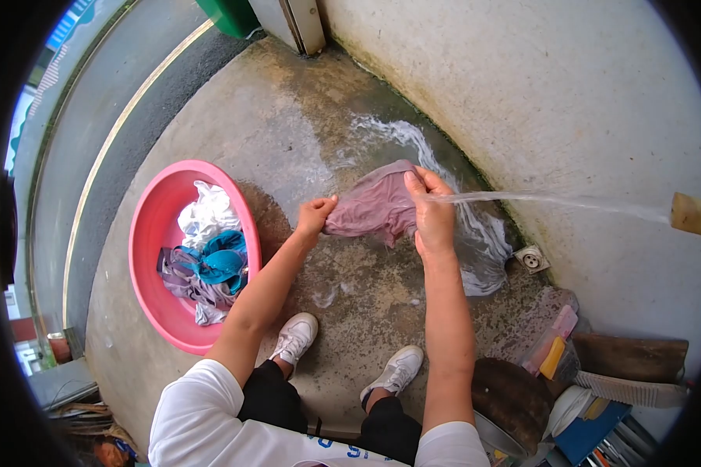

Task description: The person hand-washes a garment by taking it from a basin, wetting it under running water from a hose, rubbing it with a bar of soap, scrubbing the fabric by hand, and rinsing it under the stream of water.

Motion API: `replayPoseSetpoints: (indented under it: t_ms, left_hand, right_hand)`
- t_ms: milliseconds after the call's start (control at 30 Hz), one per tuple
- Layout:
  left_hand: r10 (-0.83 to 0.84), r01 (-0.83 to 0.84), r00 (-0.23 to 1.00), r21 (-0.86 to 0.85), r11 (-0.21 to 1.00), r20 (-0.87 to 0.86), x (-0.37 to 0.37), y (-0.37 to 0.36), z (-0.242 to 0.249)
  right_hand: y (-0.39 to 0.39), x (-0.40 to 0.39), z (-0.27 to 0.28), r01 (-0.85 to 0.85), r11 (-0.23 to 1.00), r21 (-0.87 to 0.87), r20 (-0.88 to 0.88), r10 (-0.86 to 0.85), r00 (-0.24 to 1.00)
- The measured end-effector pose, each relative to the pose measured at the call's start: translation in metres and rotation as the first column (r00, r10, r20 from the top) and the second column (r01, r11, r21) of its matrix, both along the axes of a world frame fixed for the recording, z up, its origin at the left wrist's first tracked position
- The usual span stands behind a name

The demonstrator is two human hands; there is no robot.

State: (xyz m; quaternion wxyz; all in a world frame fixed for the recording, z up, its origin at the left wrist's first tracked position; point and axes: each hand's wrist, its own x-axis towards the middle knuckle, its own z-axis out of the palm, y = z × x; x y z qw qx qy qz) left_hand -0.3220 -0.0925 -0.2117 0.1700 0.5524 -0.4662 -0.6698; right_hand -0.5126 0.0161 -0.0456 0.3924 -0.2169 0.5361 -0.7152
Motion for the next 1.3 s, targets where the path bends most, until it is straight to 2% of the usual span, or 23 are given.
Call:
replayPoseSetpoints:
  t_ms: [33,100,133,200,267,333,400,467,567,633,733,767,833,867,900,933,967,1000,1067,1100,1200,1233,1300]
  left_hand:
    - [-0.068,0.068,0.998,-0.008,0.998,-0.002,-0.001,0.002,0.006]
    - [-0.238,0.217,0.971,-0.297,0.930,-0.037,-0.008,0.008,0.026]
    - [-0.323,0.276,0.946,-0.435,0.857,-0.035,-0.014,0.013,0.040]
    - [-0.432,0.239,0.870,-0.563,0.791,-0.237,-0.037,0.026,0.070]
    - [-0.540,0.280,0.773,-0.583,0.763,-0.335,-0.062,0.037,0.074]
    - [-0.623,0.424,0.698,-0.498,0.756,-0.352,-0.078,0.043,0.061]
    - [-0.558,0.513,0.694,-0.230,0.827,-0.455,-0.080,0.044,0.055]
    - [-0.505,0.563,0.722,-0.023,0.826,-0.473,-0.072,0.034,0.059]
    - [-0.294,0.387,0.781,0.059,0.920,-0.551,-0.066,0.029,0.055]
    - [-0.123,0.245,0.746,0.098,0.965,-0.654,-0.071,0.034,0.071]
    - [0.033,0.220,0.656,0.232,0.947,-0.754,-0.082,0.041,0.088]
    - [0.081,0.197,0.673,0.284,0.938,-0.735,-0.087,0.042,0.085]
    - [0.179,0.142,0.701,0.381,0.913,-0.690,-0.100,0.045,0.073]
    - [0.083,0.088,0.803,0.255,0.963,-0.590,-0.106,0.046,0.069]
    - [0.006,0.054,0.888,0.117,0.992,-0.460,-0.111,0.047,0.068]
    - [-0.049,0.043,0.950,-0.027,0.999,-0.308,-0.114,0.047,0.066]
    - [-0.258,0.213,0.965,-0.417,0.884,-0.054,-0.110,0.043,0.064]
    - [-0.317,0.310,0.945,-0.543,0.780,0.084,-0.105,0.039,0.059]
    - [-0.350,0.505,0.861,-0.703,0.501,0.369,-0.099,0.031,0.049]
    - [-0.507,0.533,0.845,-0.350,0.770,0.171,-0.098,0.021,0.067]
    - [-0.489,0.505,0.825,-0.018,0.863,-0.283,-0.085,0.012,0.086]
    - [-0.538,0.571,0.730,-0.057,0.819,-0.421,-0.081,0.006,0.091]
    - [-0.563,0.594,0.691,-0.089,0.800,-0.453,-0.083,-0.002,0.103]
  right_hand:
    - [-0.002,0.004,0.004,-0.015,1.000,-0.011,0.018,0.015,1.000]
    - [-0.005,0.013,0.010,-0.044,0.998,-0.034,0.055,0.046,0.997]
    - [-0.006,0.019,0.007,-0.093,0.995,0.032,0.003,0.093,0.996]
    - [-0.007,0.029,-0.004,-0.173,0.970,0.169,-0.093,0.191,0.977]
    - [-0.008,0.038,-0.015,-0.209,0.963,0.170,-0.353,0.258,0.899]
    - [-0.005,0.036,-0.007,-0.155,0.979,0.134,-0.275,0.187,0.943]
    - [0.006,0.017,-0.002,-0.073,0.991,0.113,-0.168,0.091,0.982]
    - [0.021,-0.006,-0.011,0.157,0.988,-0.002,-0.181,-0.155,0.971]
    - [0.054,-0.032,-0.072,0.281,0.959,0.042,-0.195,-0.268,0.943]
    - [0.070,-0.019,-0.105,0.146,0.944,0.297,0.175,-0.204,0.963]
    - [0.070,-0.001,-0.128,-0.158,0.946,0.281,0.607,-0.048,0.793]
    - [0.064,0.002,-0.129,-0.221,0.943,0.248,0.745,-0.040,0.666]
    - [0.054,0.013,-0.117,-0.273,0.962,-0.001,0.752,0.181,0.634]
    - [0.050,0.017,-0.110,-0.300,0.945,-0.126,0.733,0.293,0.614]
    - [0.048,0.017,-0.107,-0.308,0.941,-0.137,0.757,0.300,0.580]
    - [0.045,0.018,-0.103,-0.335,0.937,-0.100,0.695,0.307,0.650]
    - [0.043,0.019,-0.100,-0.358,0.932,-0.061,0.626,0.315,0.713]
    - [0.042,0.020,-0.096,-0.377,0.926,-0.019,0.551,0.324,0.769]
    - [0.040,0.016,-0.096,-0.399,0.916,-0.031,0.563,0.346,0.750]
    - [0.042,0.013,-0.100,-0.466,0.885,-0.008,0.537,0.397,0.744]
    - [0.036,0.017,-0.082,-0.523,0.852,-0.029,0.607,0.431,0.667]
    - [0.032,0.018,-0.076,-0.545,0.837,-0.036,0.614,0.449,0.649]
    - [0.022,0.019,-0.072,-0.556,0.830,-0.035,0.627,0.452,0.635]
